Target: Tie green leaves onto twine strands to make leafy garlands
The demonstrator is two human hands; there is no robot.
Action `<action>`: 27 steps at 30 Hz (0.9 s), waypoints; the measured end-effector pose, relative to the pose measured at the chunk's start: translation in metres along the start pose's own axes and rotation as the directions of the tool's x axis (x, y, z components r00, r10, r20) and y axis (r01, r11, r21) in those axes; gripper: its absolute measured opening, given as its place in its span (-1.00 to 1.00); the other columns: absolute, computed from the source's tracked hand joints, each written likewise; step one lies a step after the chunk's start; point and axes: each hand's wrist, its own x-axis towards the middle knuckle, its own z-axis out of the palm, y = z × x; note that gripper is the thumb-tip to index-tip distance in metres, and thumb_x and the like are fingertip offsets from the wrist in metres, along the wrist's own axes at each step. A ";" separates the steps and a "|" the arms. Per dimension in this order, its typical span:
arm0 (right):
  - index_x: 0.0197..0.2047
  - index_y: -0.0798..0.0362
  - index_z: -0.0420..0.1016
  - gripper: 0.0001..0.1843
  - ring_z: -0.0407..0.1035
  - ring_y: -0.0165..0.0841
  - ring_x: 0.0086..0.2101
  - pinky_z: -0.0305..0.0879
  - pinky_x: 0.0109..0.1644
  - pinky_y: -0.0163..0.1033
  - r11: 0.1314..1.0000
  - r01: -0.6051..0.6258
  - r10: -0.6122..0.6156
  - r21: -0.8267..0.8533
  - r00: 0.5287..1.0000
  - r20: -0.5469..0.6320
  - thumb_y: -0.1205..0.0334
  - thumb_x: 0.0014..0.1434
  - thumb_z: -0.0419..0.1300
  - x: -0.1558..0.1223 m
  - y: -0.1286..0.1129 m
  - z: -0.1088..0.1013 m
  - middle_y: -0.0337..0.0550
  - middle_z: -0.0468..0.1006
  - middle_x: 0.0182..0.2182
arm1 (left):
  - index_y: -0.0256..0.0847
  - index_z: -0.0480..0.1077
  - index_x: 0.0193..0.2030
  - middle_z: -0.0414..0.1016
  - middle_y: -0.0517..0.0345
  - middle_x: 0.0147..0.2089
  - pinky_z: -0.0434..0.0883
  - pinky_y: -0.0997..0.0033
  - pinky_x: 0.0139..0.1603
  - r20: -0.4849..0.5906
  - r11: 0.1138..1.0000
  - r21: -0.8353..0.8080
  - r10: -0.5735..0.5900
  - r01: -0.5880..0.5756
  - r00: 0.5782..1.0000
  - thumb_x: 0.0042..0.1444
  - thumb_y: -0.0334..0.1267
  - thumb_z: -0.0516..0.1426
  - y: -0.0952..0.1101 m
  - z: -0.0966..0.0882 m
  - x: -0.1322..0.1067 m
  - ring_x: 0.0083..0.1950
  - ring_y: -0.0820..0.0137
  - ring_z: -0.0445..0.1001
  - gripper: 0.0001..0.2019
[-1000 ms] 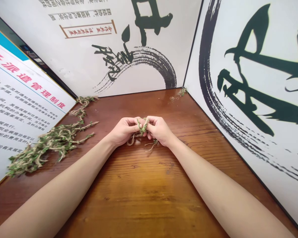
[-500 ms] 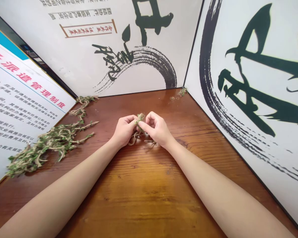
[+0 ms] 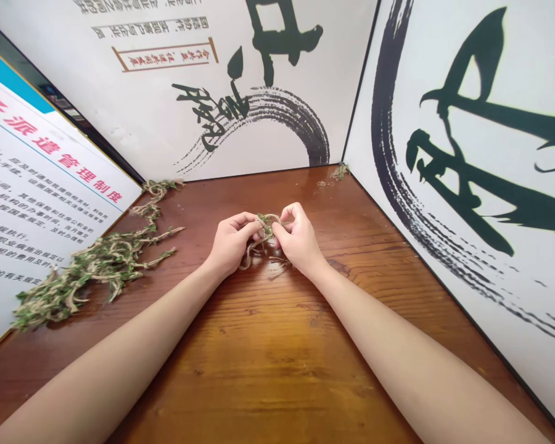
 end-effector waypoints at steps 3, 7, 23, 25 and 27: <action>-0.20 0.00 0.24 -0.73 0.14 -0.49 -0.66 0.00 -0.59 -0.36 1.000 0.009 -0.008 -0.019 0.999 0.048 0.13 0.15 0.26 0.000 -0.001 0.000 -0.34 0.38 -0.63 | -0.29 0.47 -0.40 0.33 0.20 -0.53 0.26 0.46 -0.41 0.031 0.992 -0.108 -0.063 0.066 0.998 -0.07 -0.15 0.32 0.001 -0.001 0.001 -0.50 0.50 0.27 -0.76; -0.26 0.09 0.45 -0.74 0.26 -0.46 -0.57 0.08 -0.55 -0.33 0.998 0.047 -0.045 -0.040 0.997 0.063 0.05 0.14 0.26 -0.001 -0.002 0.000 -0.21 0.44 -0.55 | -0.29 0.41 -0.45 0.32 0.19 -0.54 0.24 0.48 -0.42 0.069 0.987 -0.134 -0.075 0.084 0.995 -0.07 -0.11 0.36 -0.001 -0.003 0.003 -0.50 0.50 0.27 -0.69; -0.29 0.08 0.33 -0.74 0.27 -0.48 -0.56 0.18 -0.48 -0.34 0.994 0.091 -0.088 -0.060 0.995 0.047 0.05 0.24 0.22 0.001 0.001 0.001 -0.25 0.44 -0.53 | -0.32 0.37 -0.46 0.37 0.16 -0.48 0.30 0.49 -0.36 0.333 0.966 -0.204 -0.083 0.158 0.939 -0.08 -0.12 0.43 0.005 -0.008 0.001 -0.45 0.51 0.34 -0.62; -0.30 0.07 0.32 -0.76 0.27 -0.48 -0.55 0.20 -0.46 -0.34 0.990 0.112 -0.109 -0.084 0.993 0.041 0.08 0.23 0.21 0.000 -0.002 0.001 -0.25 0.43 -0.52 | -0.32 0.35 -0.47 0.39 0.14 -0.47 0.28 0.50 -0.38 0.343 0.979 -0.155 -0.076 0.136 0.936 -0.05 -0.12 0.43 0.005 -0.007 0.000 -0.45 0.51 0.33 -0.62; -0.30 0.06 0.32 -0.76 0.26 -0.48 -0.55 0.18 -0.46 -0.33 0.989 0.110 -0.107 -0.104 0.994 0.034 0.06 0.23 0.20 0.000 -0.002 0.001 -0.26 0.42 -0.52 | -0.33 0.40 -0.46 0.40 0.14 -0.47 0.29 0.50 -0.38 0.334 0.976 -0.177 -0.063 0.128 0.940 -0.05 -0.13 0.43 0.005 -0.006 0.000 -0.45 0.52 0.34 -0.64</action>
